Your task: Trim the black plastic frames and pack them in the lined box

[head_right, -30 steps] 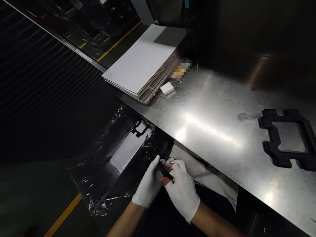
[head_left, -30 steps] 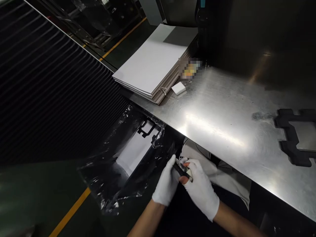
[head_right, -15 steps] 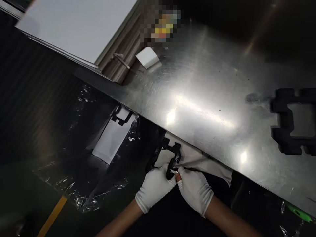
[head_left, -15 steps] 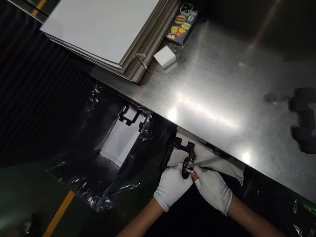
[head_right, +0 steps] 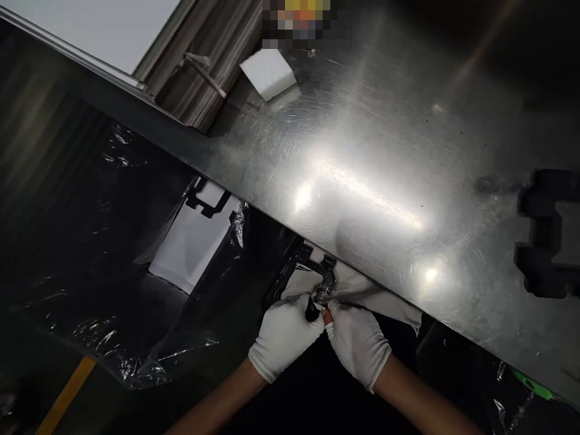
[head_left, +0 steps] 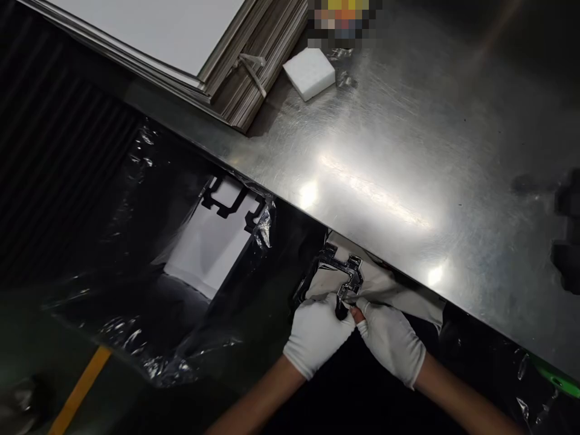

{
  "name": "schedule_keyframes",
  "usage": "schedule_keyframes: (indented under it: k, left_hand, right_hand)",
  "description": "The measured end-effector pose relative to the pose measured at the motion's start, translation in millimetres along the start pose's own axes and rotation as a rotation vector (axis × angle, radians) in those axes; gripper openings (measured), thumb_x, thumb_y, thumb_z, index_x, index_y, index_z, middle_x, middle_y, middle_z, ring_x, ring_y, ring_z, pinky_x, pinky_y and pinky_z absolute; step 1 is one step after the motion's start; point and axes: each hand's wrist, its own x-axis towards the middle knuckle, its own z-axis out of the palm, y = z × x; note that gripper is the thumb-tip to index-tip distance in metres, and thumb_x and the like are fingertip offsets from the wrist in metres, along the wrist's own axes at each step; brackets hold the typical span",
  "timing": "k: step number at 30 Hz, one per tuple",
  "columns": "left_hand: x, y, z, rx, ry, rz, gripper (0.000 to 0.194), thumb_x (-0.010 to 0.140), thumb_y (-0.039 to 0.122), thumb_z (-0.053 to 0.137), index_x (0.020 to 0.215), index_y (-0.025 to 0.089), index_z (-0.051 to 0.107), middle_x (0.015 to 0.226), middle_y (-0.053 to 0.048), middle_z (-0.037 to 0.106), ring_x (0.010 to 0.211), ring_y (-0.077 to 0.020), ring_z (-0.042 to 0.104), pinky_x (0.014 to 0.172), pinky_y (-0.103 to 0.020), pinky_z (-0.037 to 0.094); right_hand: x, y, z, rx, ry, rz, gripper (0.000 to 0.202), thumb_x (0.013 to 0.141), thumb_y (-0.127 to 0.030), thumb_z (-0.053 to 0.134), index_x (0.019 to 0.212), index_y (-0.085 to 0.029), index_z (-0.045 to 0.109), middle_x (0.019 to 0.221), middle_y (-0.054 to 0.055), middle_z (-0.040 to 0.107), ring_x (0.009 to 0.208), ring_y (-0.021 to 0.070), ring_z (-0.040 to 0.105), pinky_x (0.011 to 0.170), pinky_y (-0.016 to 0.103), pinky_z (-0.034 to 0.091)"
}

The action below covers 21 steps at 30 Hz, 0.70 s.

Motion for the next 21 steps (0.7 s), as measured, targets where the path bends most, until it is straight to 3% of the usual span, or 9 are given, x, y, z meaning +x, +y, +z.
schedule_keyframes:
  k: [4,10,21]
  left_hand:
    - [2.7,-3.3,3.7,0.029,0.025,0.023,0.038,0.094,0.051,0.063,0.091,0.017,0.078,0.082,-0.013,0.08,0.084,-0.0356,0.079,0.08,-0.042,0.053]
    - [4.0,-6.3,9.8,0.018,0.067,0.025,0.039,0.095,0.053,0.061,0.087,0.018,0.078,0.079,-0.013,0.079,0.082,-0.0358,0.078,0.076,-0.042,0.052]
    - [4.5,-4.3,9.1,0.023,0.07,-0.005,0.041,0.095,0.052,0.06,0.084,0.017,0.077,0.079,-0.012,0.078,0.079,-0.0375,0.077,0.075,-0.045,0.051]
  right_hand:
    - [1.9,-1.0,4.0,0.038,0.035,0.022,0.045,0.117,-0.043,0.036,0.128,-0.02,0.073,0.11,0.009,0.083,0.102,0.0243,0.079,0.095,0.033,0.057]
    - [1.9,-3.9,4.5,0.051,0.043,0.077,0.045,0.116,-0.045,0.037,0.124,-0.021,0.074,0.105,0.008,0.083,0.091,0.0234,0.08,0.084,0.031,0.058]
    - [3.3,-4.7,3.5,0.034,0.082,0.061,0.04,0.116,-0.042,0.041,0.125,-0.021,0.074,0.107,0.009,0.083,0.095,0.0239,0.08,0.085,0.03,0.057]
